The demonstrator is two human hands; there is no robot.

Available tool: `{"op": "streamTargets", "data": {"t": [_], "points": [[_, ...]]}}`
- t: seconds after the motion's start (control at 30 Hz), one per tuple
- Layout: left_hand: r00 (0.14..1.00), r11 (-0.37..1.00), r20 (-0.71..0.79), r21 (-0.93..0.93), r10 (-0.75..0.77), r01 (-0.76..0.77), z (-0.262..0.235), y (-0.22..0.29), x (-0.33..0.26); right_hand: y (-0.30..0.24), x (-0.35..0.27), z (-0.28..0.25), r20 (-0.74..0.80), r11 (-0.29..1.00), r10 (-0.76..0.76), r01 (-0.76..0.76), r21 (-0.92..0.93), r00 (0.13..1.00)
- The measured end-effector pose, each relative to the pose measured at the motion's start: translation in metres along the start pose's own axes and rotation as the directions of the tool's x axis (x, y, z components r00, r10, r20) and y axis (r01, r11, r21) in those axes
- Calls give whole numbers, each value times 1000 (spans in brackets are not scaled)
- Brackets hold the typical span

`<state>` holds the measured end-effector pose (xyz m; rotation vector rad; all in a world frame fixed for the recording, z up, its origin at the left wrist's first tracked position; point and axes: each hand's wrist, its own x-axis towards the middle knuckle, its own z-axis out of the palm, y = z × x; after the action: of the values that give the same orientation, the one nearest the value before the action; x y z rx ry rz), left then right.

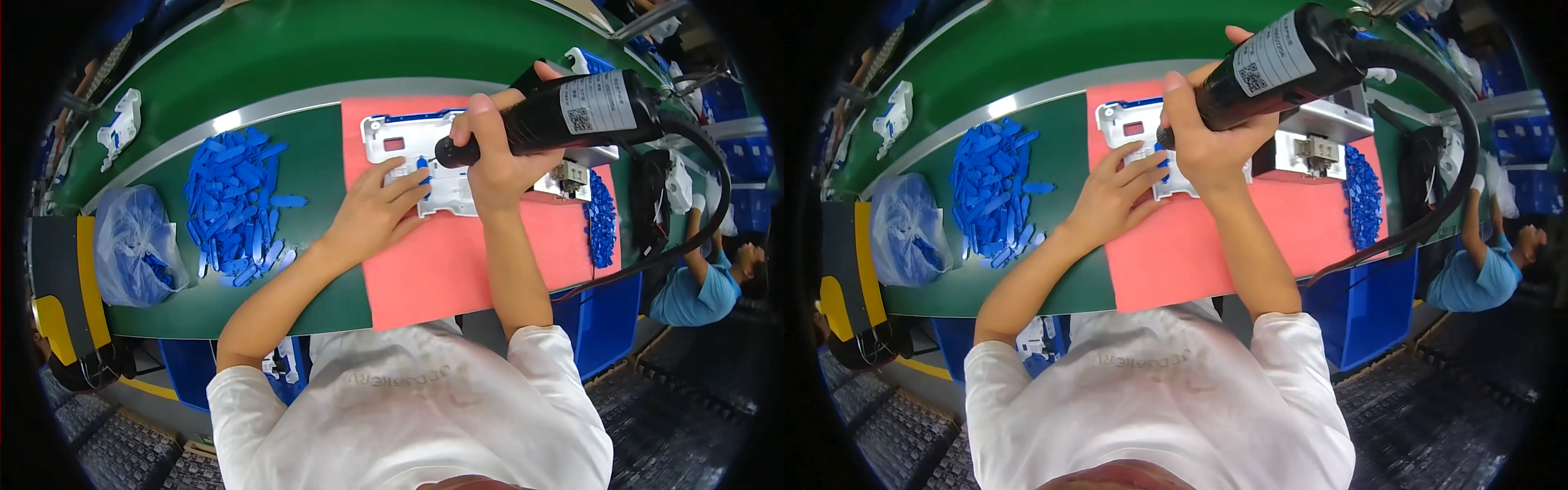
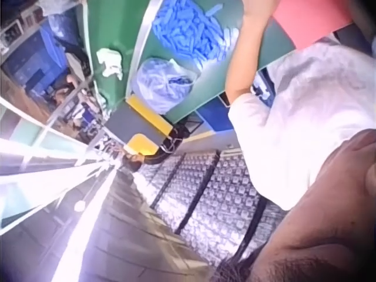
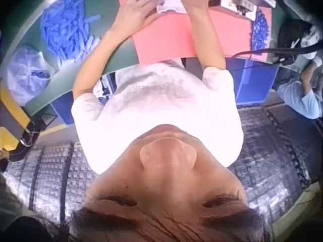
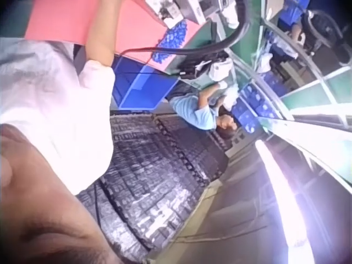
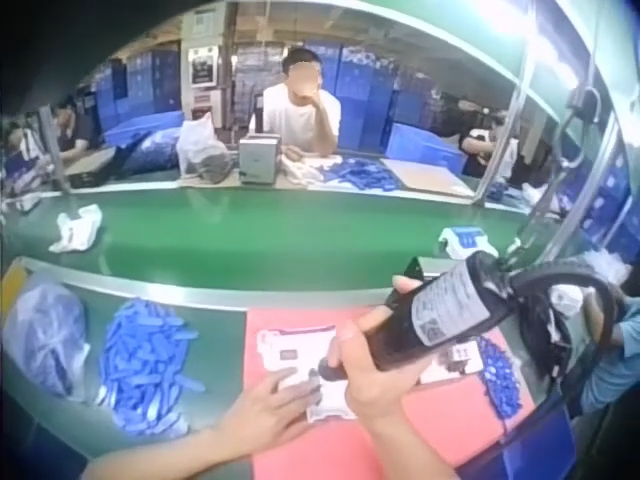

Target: Assembling small blue plastic components into a white plastic housing and securing them using an electric screwdriver.

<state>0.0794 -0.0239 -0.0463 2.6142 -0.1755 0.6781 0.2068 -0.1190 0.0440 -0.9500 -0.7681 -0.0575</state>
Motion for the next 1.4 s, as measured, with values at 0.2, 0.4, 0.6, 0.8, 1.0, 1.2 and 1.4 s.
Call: {"op": "streamTargets", "data": {"t": [0.2, 0.4, 0.6, 0.8, 1.0, 1.2, 1.4], "points": [[999, 999, 35, -32, -27, 28, 2, -2, -5, 10, -7, 3, -71, 996, 16, -22, -81, 997], [1000, 999, 16, -39, -3, 3, 0, 0, -6, -76, 53, -76, -468, 898, -435, 405, -170, 769], [999, 999, 26, -38, -34, 35, -1, 3, -7, -66, 90, -155, -285, 740, -578, 344, -578, 765], [996, 995, 58, -69, -65, 69, -7, 5, 0, -121, 53, -141, -355, 840, -525, 406, -359, 773], [995, 997, 79, -43, -55, 58, -7, 5, 0, -82, 20, -136, -200, 880, -403, 319, -352, 893], [996, 1000, 85, -15, -25, 27, -9, 5, 1, -64, 14, -143, -170, 877, -287, 188, -442, 943], [997, 995, 67, -87, -34, 40, -9, -1, -7, -76, 8, -128, -156, 906, -125, 48, -421, 980]]}}
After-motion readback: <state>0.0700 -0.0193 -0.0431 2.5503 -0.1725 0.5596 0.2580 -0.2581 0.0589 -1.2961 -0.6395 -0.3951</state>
